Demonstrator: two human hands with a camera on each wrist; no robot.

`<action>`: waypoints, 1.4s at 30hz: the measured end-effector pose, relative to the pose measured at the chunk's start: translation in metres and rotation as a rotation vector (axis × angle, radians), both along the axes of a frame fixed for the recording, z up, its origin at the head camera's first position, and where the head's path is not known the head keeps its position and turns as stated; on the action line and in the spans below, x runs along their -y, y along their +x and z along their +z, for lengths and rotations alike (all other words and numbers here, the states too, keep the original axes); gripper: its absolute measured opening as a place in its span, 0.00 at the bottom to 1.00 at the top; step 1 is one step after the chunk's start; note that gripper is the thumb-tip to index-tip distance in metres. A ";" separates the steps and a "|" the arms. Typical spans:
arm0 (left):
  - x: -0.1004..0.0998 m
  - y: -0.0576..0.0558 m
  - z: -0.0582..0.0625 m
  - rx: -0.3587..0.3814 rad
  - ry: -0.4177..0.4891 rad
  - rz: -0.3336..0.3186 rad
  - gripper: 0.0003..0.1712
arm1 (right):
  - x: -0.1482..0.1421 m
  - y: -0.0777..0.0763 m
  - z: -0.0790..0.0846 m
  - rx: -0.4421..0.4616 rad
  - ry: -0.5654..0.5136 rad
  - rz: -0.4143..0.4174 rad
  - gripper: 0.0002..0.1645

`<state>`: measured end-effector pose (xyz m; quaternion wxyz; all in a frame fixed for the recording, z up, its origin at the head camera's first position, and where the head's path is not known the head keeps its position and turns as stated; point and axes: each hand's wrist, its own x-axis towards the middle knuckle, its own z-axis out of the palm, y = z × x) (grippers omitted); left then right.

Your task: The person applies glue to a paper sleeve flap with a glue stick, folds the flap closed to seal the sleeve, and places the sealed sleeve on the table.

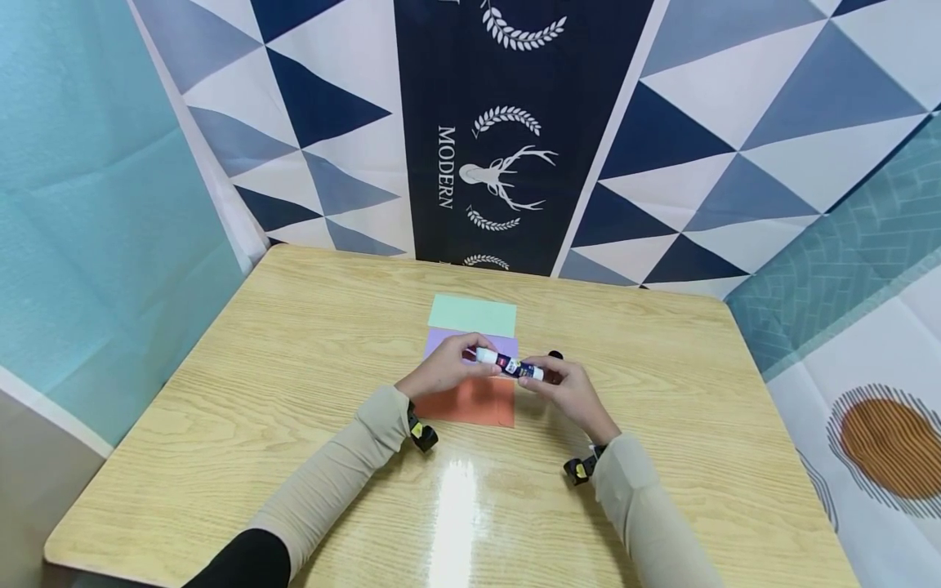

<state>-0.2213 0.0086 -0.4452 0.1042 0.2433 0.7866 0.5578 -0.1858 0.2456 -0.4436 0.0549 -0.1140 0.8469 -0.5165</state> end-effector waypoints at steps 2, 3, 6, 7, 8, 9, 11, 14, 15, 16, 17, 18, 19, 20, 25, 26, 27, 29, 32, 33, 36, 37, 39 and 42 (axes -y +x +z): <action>0.000 0.001 0.001 0.010 0.014 0.006 0.14 | 0.001 0.001 -0.002 0.003 -0.008 0.007 0.24; 0.000 0.001 0.002 0.017 0.023 0.009 0.15 | 0.002 0.001 -0.003 0.003 -0.012 0.013 0.24; 0.000 0.002 0.004 0.034 0.048 0.019 0.15 | 0.003 0.002 -0.005 0.001 -0.034 0.029 0.24; 0.000 0.002 0.004 0.044 0.059 0.022 0.15 | 0.004 0.002 -0.005 0.000 -0.042 0.037 0.24; 0.000 0.002 0.005 0.055 0.070 0.027 0.15 | 0.005 0.002 -0.006 -0.002 -0.050 0.043 0.24; 0.000 0.002 0.005 0.060 0.081 0.031 0.15 | 0.006 0.002 -0.006 -0.004 -0.056 0.048 0.24; 0.000 0.002 0.004 0.071 0.104 0.043 0.14 | 0.007 0.003 -0.007 -0.009 -0.065 0.053 0.24; 0.000 0.001 0.003 0.092 0.140 0.060 0.13 | 0.007 0.003 -0.007 0.000 -0.070 0.045 0.25; -0.001 0.001 0.003 0.099 0.154 0.064 0.13 | 0.007 0.003 -0.007 0.007 -0.075 0.039 0.25; -0.001 0.001 0.003 0.106 0.167 0.069 0.13 | 0.007 0.003 -0.007 0.016 -0.084 0.032 0.25; -0.001 0.001 0.003 0.115 0.181 0.072 0.12 | 0.007 0.003 -0.007 0.025 -0.096 0.025 0.25; -0.002 0.001 0.002 0.119 0.193 0.076 0.12 | 0.007 0.003 -0.006 0.034 -0.110 0.021 0.25; -0.002 0.001 0.002 0.126 0.210 0.076 0.12 | 0.006 0.003 -0.006 0.040 -0.125 0.019 0.25; -0.002 0.001 0.002 0.132 0.225 0.078 0.12 | 0.006 0.004 -0.006 0.044 -0.139 0.016 0.25; -0.001 0.001 0.004 0.160 0.276 0.086 0.11 | 0.004 0.004 -0.005 0.041 -0.159 0.020 0.23; -0.001 0.001 0.004 0.162 0.277 0.087 0.10 | 0.004 0.004 -0.004 0.042 -0.163 0.028 0.22; -0.001 0.001 0.005 0.164 0.276 0.087 0.10 | 0.003 0.005 -0.003 0.050 -0.178 0.040 0.19; -0.001 0.000 0.004 0.166 0.274 0.088 0.10 | 0.002 0.005 -0.001 0.099 -0.276 0.076 0.15; 0.000 0.001 0.006 0.165 0.286 0.091 0.09 | 0.000 0.006 0.002 0.210 -0.504 0.139 0.12; 0.000 0.001 0.007 0.166 0.290 0.092 0.09 | -0.001 0.006 0.004 0.248 -0.577 0.153 0.12; 0.001 0.002 0.008 0.171 0.302 0.092 0.09 | -0.002 0.005 0.006 0.325 -0.708 0.189 0.15; 0.001 0.002 0.008 0.173 0.301 0.091 0.09 | -0.002 0.005 0.007 0.336 -0.719 0.199 0.15; 0.001 0.002 0.009 0.178 0.303 0.087 0.09 | -0.002 0.004 0.007 0.348 -0.722 0.211 0.15; 0.001 0.002 0.009 0.182 0.306 0.083 0.09 | -0.002 0.003 0.007 0.354 -0.718 0.216 0.15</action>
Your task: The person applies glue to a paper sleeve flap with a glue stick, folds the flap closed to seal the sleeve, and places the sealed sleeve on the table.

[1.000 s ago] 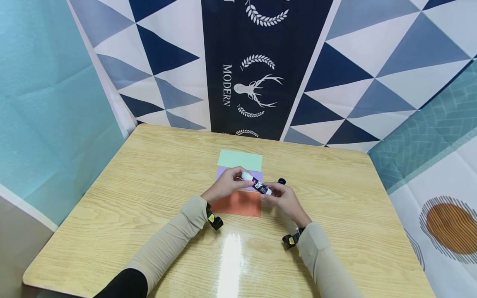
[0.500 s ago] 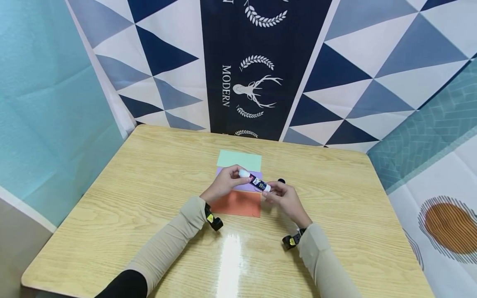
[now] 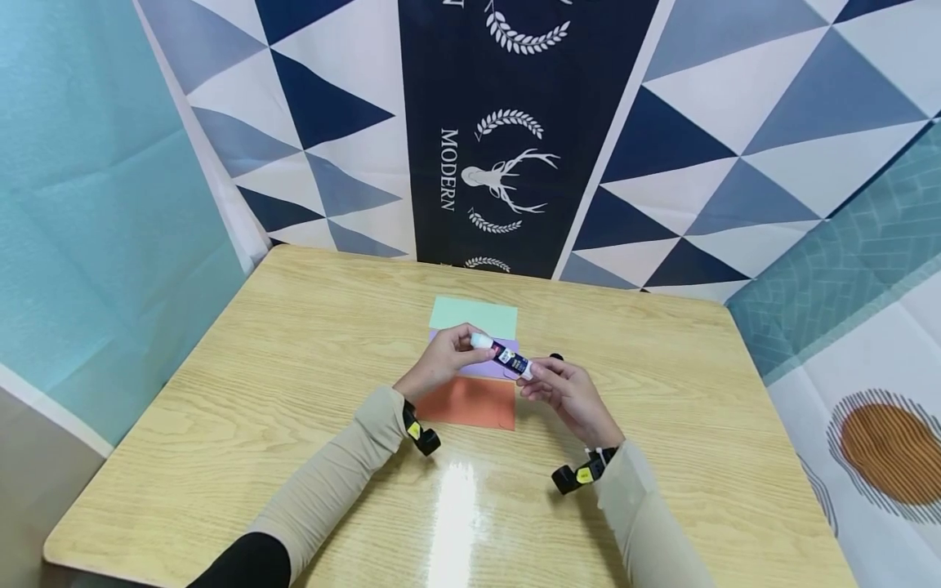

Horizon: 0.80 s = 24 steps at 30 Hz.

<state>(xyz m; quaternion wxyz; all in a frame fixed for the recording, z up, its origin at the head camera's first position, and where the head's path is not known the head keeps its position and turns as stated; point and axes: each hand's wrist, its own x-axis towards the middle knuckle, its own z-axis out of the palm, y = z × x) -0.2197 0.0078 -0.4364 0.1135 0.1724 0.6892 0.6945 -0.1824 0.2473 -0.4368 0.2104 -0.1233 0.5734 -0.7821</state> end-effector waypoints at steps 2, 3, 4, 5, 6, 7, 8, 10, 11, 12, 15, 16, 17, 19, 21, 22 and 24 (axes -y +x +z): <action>0.000 0.000 -0.001 -0.003 -0.001 -0.001 0.09 | 0.000 0.000 -0.001 0.000 0.006 -0.001 0.14; 0.000 0.000 -0.002 -0.005 0.000 -0.003 0.09 | 0.000 0.000 -0.001 0.000 0.008 -0.003 0.14; 0.000 0.000 -0.002 -0.007 -0.004 -0.005 0.09 | 0.001 0.000 -0.002 -0.001 0.013 -0.005 0.14; 0.001 0.000 -0.002 -0.008 -0.008 -0.006 0.09 | 0.001 0.000 -0.002 -0.001 0.019 -0.008 0.13; 0.001 0.000 -0.002 -0.011 -0.012 -0.008 0.09 | 0.001 0.000 -0.002 -0.003 0.030 -0.012 0.12; 0.002 0.001 -0.002 -0.011 -0.018 -0.011 0.09 | 0.001 0.001 -0.002 -0.005 0.042 -0.014 0.12; 0.002 0.001 -0.002 -0.012 -0.026 -0.012 0.09 | 0.001 0.001 -0.002 -0.008 0.057 -0.016 0.11; 0.003 0.002 -0.001 -0.009 -0.043 -0.013 0.09 | 0.002 0.001 -0.002 -0.017 0.086 -0.018 0.09; 0.004 0.002 -0.001 -0.007 -0.051 -0.014 0.09 | 0.002 0.002 -0.002 -0.022 0.101 -0.020 0.08; 0.004 0.002 -0.001 -0.007 -0.060 -0.014 0.09 | 0.002 0.002 -0.002 -0.029 0.114 -0.022 0.07; 0.004 0.003 0.000 -0.008 -0.082 -0.011 0.10 | 0.004 0.003 -0.002 -0.070 0.152 -0.033 0.06; 0.004 0.003 0.000 -0.012 -0.090 -0.009 0.10 | 0.004 0.003 -0.002 -0.085 0.169 -0.039 0.07; 0.004 0.003 0.000 -0.016 -0.096 -0.008 0.11 | 0.005 0.004 -0.002 -0.101 0.189 -0.050 0.08; 0.003 0.002 -0.001 -0.018 -0.103 -0.007 0.12 | 0.007 0.004 -0.002 -0.129 0.221 -0.069 0.11; 0.002 0.002 -0.002 -0.021 -0.109 -0.006 0.12 | 0.008 0.005 -0.002 -0.145 0.245 -0.089 0.13; 0.001 0.002 -0.003 -0.021 -0.110 -0.005 0.12 | 0.008 0.005 -0.001 -0.148 0.255 -0.099 0.14; 0.001 0.001 -0.004 -0.014 -0.107 -0.007 0.12 | 0.009 0.005 -0.001 -0.155 0.268 -0.117 0.15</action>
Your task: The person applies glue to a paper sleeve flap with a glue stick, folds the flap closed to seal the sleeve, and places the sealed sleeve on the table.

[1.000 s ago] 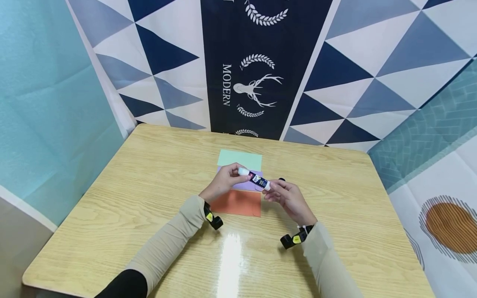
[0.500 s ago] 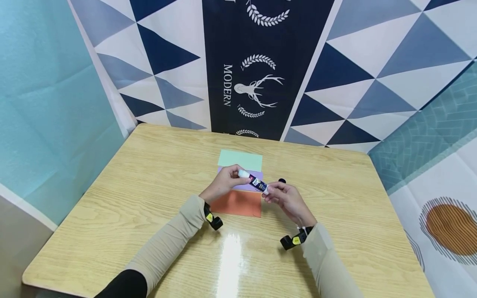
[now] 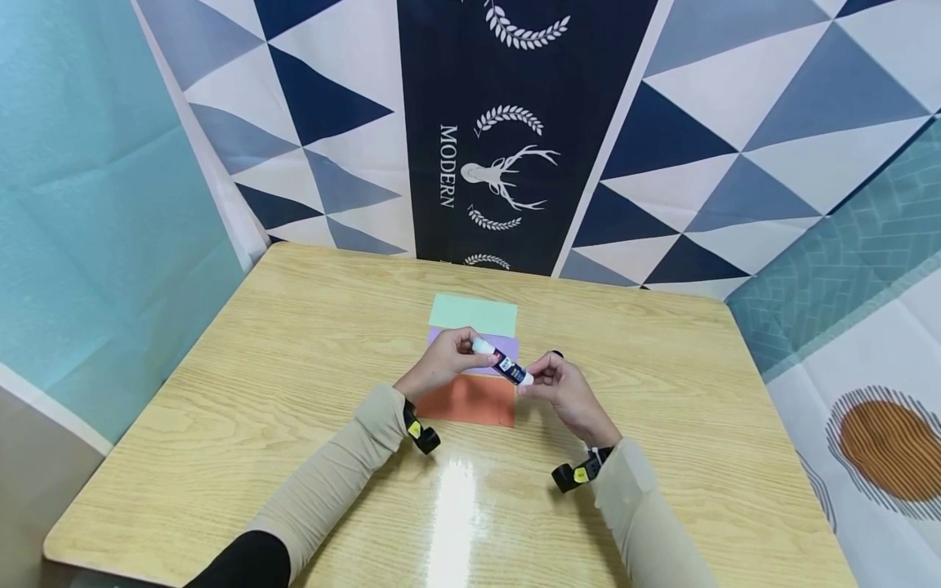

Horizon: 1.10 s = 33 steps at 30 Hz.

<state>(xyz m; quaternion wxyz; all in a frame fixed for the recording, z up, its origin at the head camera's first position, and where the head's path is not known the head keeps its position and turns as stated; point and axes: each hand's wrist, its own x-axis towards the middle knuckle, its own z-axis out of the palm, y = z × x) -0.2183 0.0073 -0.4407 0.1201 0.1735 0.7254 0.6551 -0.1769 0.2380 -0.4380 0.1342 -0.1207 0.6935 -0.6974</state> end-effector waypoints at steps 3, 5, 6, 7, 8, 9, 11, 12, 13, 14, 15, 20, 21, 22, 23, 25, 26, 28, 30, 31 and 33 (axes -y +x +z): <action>0.000 0.000 -0.002 0.010 0.015 -0.006 0.11 | 0.000 0.000 -0.001 -0.006 0.016 -0.016 0.14; 0.001 0.000 -0.001 0.012 0.019 -0.005 0.11 | 0.000 -0.001 -0.001 -0.003 0.000 -0.006 0.12; 0.002 0.000 0.000 0.013 0.024 -0.005 0.11 | -0.001 -0.001 0.000 0.002 -0.015 0.005 0.11; 0.002 0.000 0.000 0.010 0.028 -0.005 0.11 | -0.002 -0.001 0.000 0.007 -0.033 0.020 0.10; 0.002 0.000 0.000 0.008 0.032 -0.006 0.11 | -0.003 -0.002 0.000 0.016 -0.049 0.038 0.08; 0.003 0.000 0.001 0.006 0.032 -0.006 0.11 | -0.003 -0.002 0.000 0.024 -0.062 0.052 0.07; 0.003 0.000 0.000 0.006 0.040 -0.010 0.11 | -0.004 -0.003 0.001 0.041 -0.071 0.075 0.09; 0.003 0.000 0.000 0.006 0.043 -0.013 0.11 | -0.004 -0.003 0.001 0.048 -0.068 0.082 0.11; 0.003 -0.001 0.000 0.008 0.047 -0.015 0.11 | -0.004 -0.003 0.002 0.053 -0.060 0.084 0.12; 0.002 -0.001 0.000 0.009 0.048 -0.015 0.12 | -0.004 -0.003 0.002 0.061 -0.054 0.084 0.13; 0.002 -0.001 0.000 0.010 0.049 -0.016 0.12 | -0.004 -0.003 0.002 0.065 -0.051 0.083 0.13; 0.002 -0.001 0.000 0.006 0.057 -0.024 0.12 | -0.004 -0.003 0.001 0.068 -0.076 0.074 0.10; 0.002 -0.001 0.000 0.003 0.059 -0.027 0.12 | -0.004 -0.003 0.001 0.065 -0.089 0.073 0.09; 0.002 -0.001 0.000 0.001 0.059 -0.028 0.12 | -0.003 -0.003 0.001 0.062 -0.099 0.069 0.08; 0.002 -0.001 0.000 -0.001 0.056 -0.026 0.12 | -0.003 -0.002 0.001 0.057 -0.103 0.063 0.07; 0.002 0.000 0.000 -0.007 0.040 -0.015 0.11 | -0.001 -0.002 0.001 0.043 -0.088 0.038 0.06; 0.002 0.001 0.001 -0.012 0.027 -0.006 0.11 | 0.000 -0.001 0.001 0.033 -0.062 0.018 0.06; 0.002 0.002 0.001 -0.015 -0.005 0.013 0.12 | 0.002 -0.001 0.003 0.011 0.008 -0.023 0.09; 0.002 0.003 0.002 -0.016 -0.029 0.028 0.13 | 0.003 -0.001 0.004 -0.010 0.077 -0.060 0.11; 0.002 0.003 0.002 -0.014 -0.036 0.034 0.13 | 0.004 -0.001 0.004 -0.017 0.102 -0.073 0.12; 0.001 0.003 0.003 -0.013 -0.038 0.038 0.13 | 0.004 -0.001 0.005 -0.026 0.127 -0.080 0.14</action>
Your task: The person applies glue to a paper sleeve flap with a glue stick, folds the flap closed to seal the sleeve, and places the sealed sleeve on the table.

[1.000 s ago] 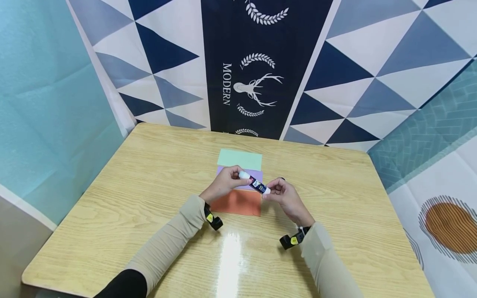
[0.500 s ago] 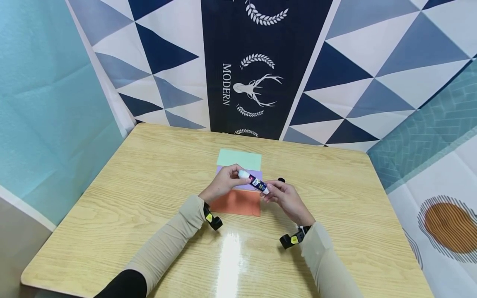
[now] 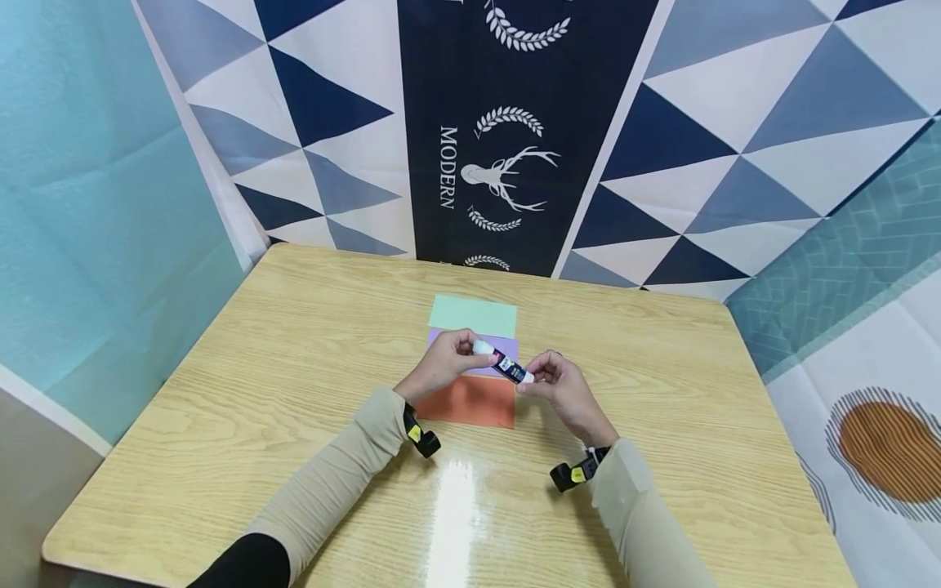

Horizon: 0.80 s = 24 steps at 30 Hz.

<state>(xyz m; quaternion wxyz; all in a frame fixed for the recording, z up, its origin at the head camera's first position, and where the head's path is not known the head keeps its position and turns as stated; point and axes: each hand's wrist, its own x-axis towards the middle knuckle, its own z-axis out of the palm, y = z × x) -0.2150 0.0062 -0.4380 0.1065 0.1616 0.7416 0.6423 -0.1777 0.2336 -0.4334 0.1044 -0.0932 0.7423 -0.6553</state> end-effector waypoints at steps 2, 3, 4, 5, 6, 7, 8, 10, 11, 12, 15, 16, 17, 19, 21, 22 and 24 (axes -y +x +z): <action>0.000 0.000 0.000 0.002 0.013 -0.001 0.12 | -0.001 0.000 -0.001 0.007 -0.017 0.017 0.14; 0.000 0.000 0.000 0.003 0.020 0.000 0.12 | -0.001 0.000 -0.001 0.016 -0.039 0.037 0.13; 0.000 0.000 -0.001 0.004 0.028 0.001 0.12 | -0.002 0.000 -0.002 0.025 -0.061 0.058 0.11; 0.000 0.000 -0.001 0.003 0.034 0.000 0.12 | -0.003 -0.001 -0.003 0.034 -0.088 0.083 0.09; 0.000 -0.001 -0.001 0.004 0.041 0.000 0.12 | -0.004 -0.001 -0.004 0.041 -0.117 0.109 0.08; 0.001 -0.001 -0.001 0.004 0.049 -0.002 0.12 | -0.005 -0.001 -0.005 0.050 -0.145 0.135 0.07; 0.001 -0.001 -0.001 0.006 0.054 -0.004 0.11 | -0.006 -0.001 -0.005 0.054 -0.169 0.157 0.07; 0.002 -0.001 -0.001 0.004 0.059 -0.010 0.12 | -0.007 -0.001 -0.006 0.057 -0.203 0.184 0.08; 0.002 -0.001 -0.001 0.001 0.059 -0.014 0.12 | -0.007 -0.002 -0.006 0.058 -0.220 0.191 0.08; 0.002 -0.002 -0.001 0.000 0.061 -0.017 0.12 | -0.008 -0.002 -0.006 0.056 -0.229 0.192 0.08; 0.003 -0.001 -0.001 0.001 0.058 -0.021 0.12 | -0.007 -0.002 -0.006 0.058 -0.232 0.167 0.06; 0.003 -0.001 -0.001 -0.001 0.054 -0.019 0.11 | -0.006 -0.002 -0.005 0.056 -0.221 0.151 0.06; 0.002 -0.001 -0.001 -0.002 0.051 -0.016 0.11 | -0.005 -0.001 -0.004 0.050 -0.198 0.130 0.07; 0.002 0.000 -0.001 -0.001 0.039 -0.006 0.11 | -0.003 -0.001 -0.003 0.042 -0.130 0.083 0.09; 0.001 0.000 -0.002 0.000 0.028 0.004 0.12 | -0.001 0.000 -0.002 0.030 -0.059 0.046 0.12; 0.001 0.000 -0.002 0.003 0.025 0.008 0.12 | 0.000 0.000 -0.001 0.027 -0.033 0.032 0.13; 0.001 0.001 -0.002 0.011 0.022 0.013 0.12 | 0.001 0.000 0.000 0.027 -0.005 0.021 0.14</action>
